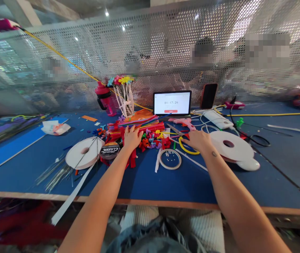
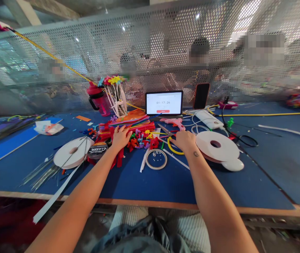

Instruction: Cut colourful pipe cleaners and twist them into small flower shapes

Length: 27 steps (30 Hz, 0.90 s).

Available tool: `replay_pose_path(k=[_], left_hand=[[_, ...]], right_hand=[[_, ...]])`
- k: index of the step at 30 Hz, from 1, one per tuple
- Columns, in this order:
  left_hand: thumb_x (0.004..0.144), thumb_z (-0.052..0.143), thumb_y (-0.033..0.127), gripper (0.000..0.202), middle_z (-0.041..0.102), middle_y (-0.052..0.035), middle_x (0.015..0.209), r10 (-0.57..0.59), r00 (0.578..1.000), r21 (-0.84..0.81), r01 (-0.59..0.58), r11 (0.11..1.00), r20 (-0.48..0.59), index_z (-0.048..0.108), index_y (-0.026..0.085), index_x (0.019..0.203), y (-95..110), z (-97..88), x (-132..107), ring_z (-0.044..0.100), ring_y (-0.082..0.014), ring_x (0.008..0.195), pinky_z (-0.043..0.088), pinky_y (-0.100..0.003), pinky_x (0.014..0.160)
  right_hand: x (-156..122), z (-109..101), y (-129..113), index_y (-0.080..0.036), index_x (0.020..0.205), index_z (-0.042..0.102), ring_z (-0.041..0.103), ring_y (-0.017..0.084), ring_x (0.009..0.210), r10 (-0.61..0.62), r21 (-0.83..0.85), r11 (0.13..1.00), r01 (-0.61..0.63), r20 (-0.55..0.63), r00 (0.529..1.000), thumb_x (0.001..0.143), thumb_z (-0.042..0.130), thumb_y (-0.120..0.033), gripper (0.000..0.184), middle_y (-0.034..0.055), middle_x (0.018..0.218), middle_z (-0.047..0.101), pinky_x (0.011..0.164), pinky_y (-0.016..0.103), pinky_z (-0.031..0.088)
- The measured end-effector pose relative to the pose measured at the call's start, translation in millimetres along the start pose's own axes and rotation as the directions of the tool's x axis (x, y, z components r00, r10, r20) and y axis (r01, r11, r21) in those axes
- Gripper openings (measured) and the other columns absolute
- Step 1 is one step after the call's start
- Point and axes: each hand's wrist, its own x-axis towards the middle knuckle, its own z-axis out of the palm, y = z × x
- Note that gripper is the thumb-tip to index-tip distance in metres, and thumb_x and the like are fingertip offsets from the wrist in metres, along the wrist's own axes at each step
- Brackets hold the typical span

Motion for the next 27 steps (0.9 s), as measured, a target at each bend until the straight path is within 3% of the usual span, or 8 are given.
replay_pose_path(k=[12, 17, 20, 23, 25, 27], left_hand=[[0.082, 0.045, 0.05, 0.047, 0.055, -0.013, 0.125, 0.006, 1.0, -0.039, -0.007, 0.999, -0.018, 0.062, 0.014, 0.108, -4, 1.5, 2, 0.029, -0.0346, 0.128, 0.023, -0.052, 0.105], [0.078, 0.055, 0.046, 0.044, 0.058, -0.0148, 0.121, 0.034, 0.985, -0.26, -0.078, 0.962, -0.17, 0.063, 0.012, 0.105, 2, -10.6, 6, 0.042, -0.0317, 0.118, 0.026, -0.051, 0.103], [0.081, 0.053, 0.041, 0.036, 0.062, -0.0119, 0.114, 0.008, 0.961, -0.364, -0.112, 0.925, -0.278, 0.065, 0.014, 0.102, 11, -40.5, 7, 0.048, -0.0268, 0.114, 0.029, -0.046, 0.104], [0.085, 0.048, 0.038, 0.026, 0.067, -0.0026, 0.101, -0.086, 0.948, -0.579, -0.114, 0.808, -0.307, 0.068, 0.025, 0.094, 26, -94.0, -9, 0.058, -0.0216, 0.103, 0.041, -0.04, 0.096], [0.084, 0.047, 0.037, 0.026, 0.069, -0.0021, 0.09, -0.07, 0.981, -0.639, -0.061, 0.767, -0.179, 0.07, 0.024, 0.087, 35, -135.8, -34, 0.061, -0.0217, 0.094, 0.045, -0.038, 0.088], [0.08, 0.055, 0.036, 0.02, 0.07, -0.0012, 0.087, 0.076, 0.997, -0.528, -0.052, 0.848, 0.024, 0.071, 0.025, 0.082, 40, -173.2, -68, 0.063, -0.0206, 0.087, 0.047, -0.034, 0.08]], right_hand=[[-4, -5, -2, -0.011, 0.098, 0.065, 0.06, 0.031, 0.094, 0.017, 0.022, 1.0, -0.018, 0.035, 0.999, 0.082, 0.044, -0.057, 0.054, 0.0184, 0.105, 0.063, 0.072, 0.037, 0.044], [-4, -6, -1, -0.011, 0.097, 0.065, 0.059, 0.03, 0.096, 0.025, 0.035, 0.999, -0.027, 0.037, 0.999, 0.082, 0.044, -0.058, 0.054, 0.0189, 0.104, 0.063, 0.074, 0.037, 0.044], [-3, -6, 0, -0.011, 0.095, 0.066, 0.06, 0.03, 0.094, 0.026, 0.041, 0.999, -0.028, 0.048, 0.998, 0.081, 0.045, -0.06, 0.055, 0.0187, 0.102, 0.064, 0.073, 0.036, 0.044], [-3, -6, 1, -0.012, 0.096, 0.066, 0.061, 0.03, 0.092, 0.03, 0.038, 0.999, -0.032, 0.046, 0.998, 0.08, 0.046, -0.06, 0.055, 0.0184, 0.101, 0.064, 0.072, 0.036, 0.044], [-2, -6, 1, -0.012, 0.096, 0.066, 0.061, 0.03, 0.092, 0.03, 0.035, 0.999, -0.031, 0.039, 0.999, 0.08, 0.046, -0.06, 0.055, 0.0184, 0.101, 0.064, 0.072, 0.036, 0.044], [-2, -5, 1, -0.012, 0.096, 0.066, 0.061, 0.03, 0.093, 0.024, 0.034, 0.999, -0.026, 0.038, 0.999, 0.08, 0.045, -0.06, 0.055, 0.0184, 0.101, 0.064, 0.073, 0.037, 0.044]])
